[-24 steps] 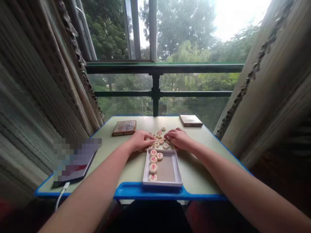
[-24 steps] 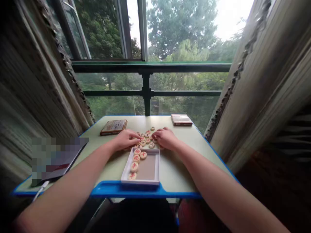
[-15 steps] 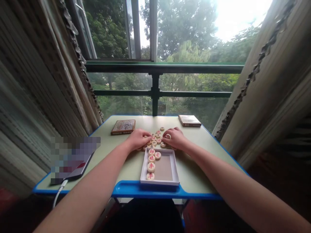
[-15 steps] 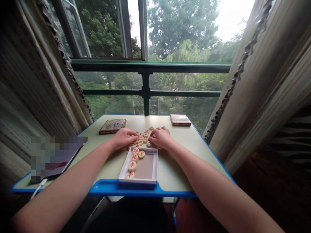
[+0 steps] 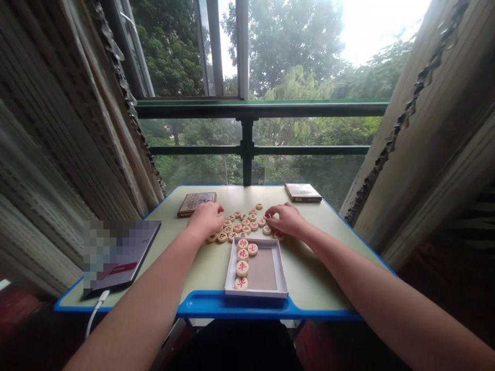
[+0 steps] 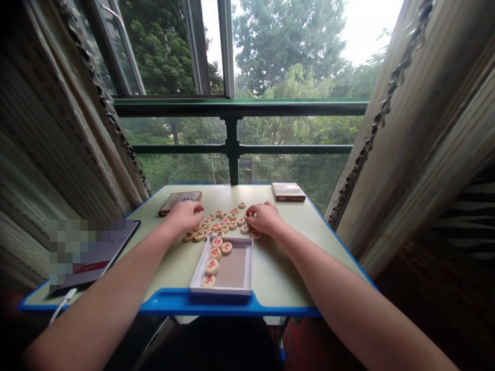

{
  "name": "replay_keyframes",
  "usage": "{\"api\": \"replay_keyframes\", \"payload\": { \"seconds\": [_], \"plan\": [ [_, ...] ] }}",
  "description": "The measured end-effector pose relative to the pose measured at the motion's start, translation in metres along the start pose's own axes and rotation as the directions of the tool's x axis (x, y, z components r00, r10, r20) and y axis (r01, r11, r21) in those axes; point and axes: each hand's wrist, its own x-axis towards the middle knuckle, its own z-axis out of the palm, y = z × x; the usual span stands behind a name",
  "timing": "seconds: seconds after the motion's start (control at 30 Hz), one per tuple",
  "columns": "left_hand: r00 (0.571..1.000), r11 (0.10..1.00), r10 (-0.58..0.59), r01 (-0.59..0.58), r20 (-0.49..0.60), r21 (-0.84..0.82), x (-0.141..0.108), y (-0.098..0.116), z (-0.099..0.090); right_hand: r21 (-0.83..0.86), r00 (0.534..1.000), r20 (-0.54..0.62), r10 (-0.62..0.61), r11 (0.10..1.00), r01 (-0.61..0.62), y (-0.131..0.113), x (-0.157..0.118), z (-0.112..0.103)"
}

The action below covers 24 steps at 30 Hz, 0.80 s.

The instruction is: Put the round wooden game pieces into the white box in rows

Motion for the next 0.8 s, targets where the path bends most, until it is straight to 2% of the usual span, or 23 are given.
{"api": "replay_keyframes", "payload": {
  "seconds": [0.13,0.2,0.33,0.47,0.6,0.7,0.8],
  "plan": [
    [0.971,0.995,-0.064,0.08,0.231,-0.062,-0.004,-0.003,-0.012,0.037,1.0,0.009,0.005,0.999,-0.005,0.0,-0.001,-0.001],
    [0.956,0.993,-0.062,0.087,0.287,-0.078,-0.005,-0.002,-0.014,0.096,1.0,0.005,0.015,0.995,-0.016,0.0,0.0,0.001],
    [0.964,0.989,-0.044,0.08,0.261,-0.127,-0.004,0.001,-0.011,0.2,0.997,-0.018,0.081,0.977,-0.075,-0.001,0.0,0.001],
    [0.967,0.96,-0.017,0.087,0.253,-0.267,0.0,0.0,-0.003,0.121,0.997,0.015,0.07,0.99,-0.071,0.002,-0.001,-0.005],
    [0.979,0.931,0.009,0.066,0.203,-0.36,0.003,-0.003,0.004,0.064,1.0,-0.012,-0.008,0.998,0.009,0.003,-0.002,-0.009],
    [0.991,0.942,0.029,0.018,0.133,-0.334,0.003,-0.003,0.006,0.052,0.994,-0.02,-0.112,0.992,0.113,0.0,-0.003,-0.008],
    [0.997,0.945,0.049,-0.026,0.063,-0.325,0.003,0.0,0.007,0.019,0.991,0.024,-0.133,0.991,0.132,-0.005,-0.004,-0.004]
  ]
}}
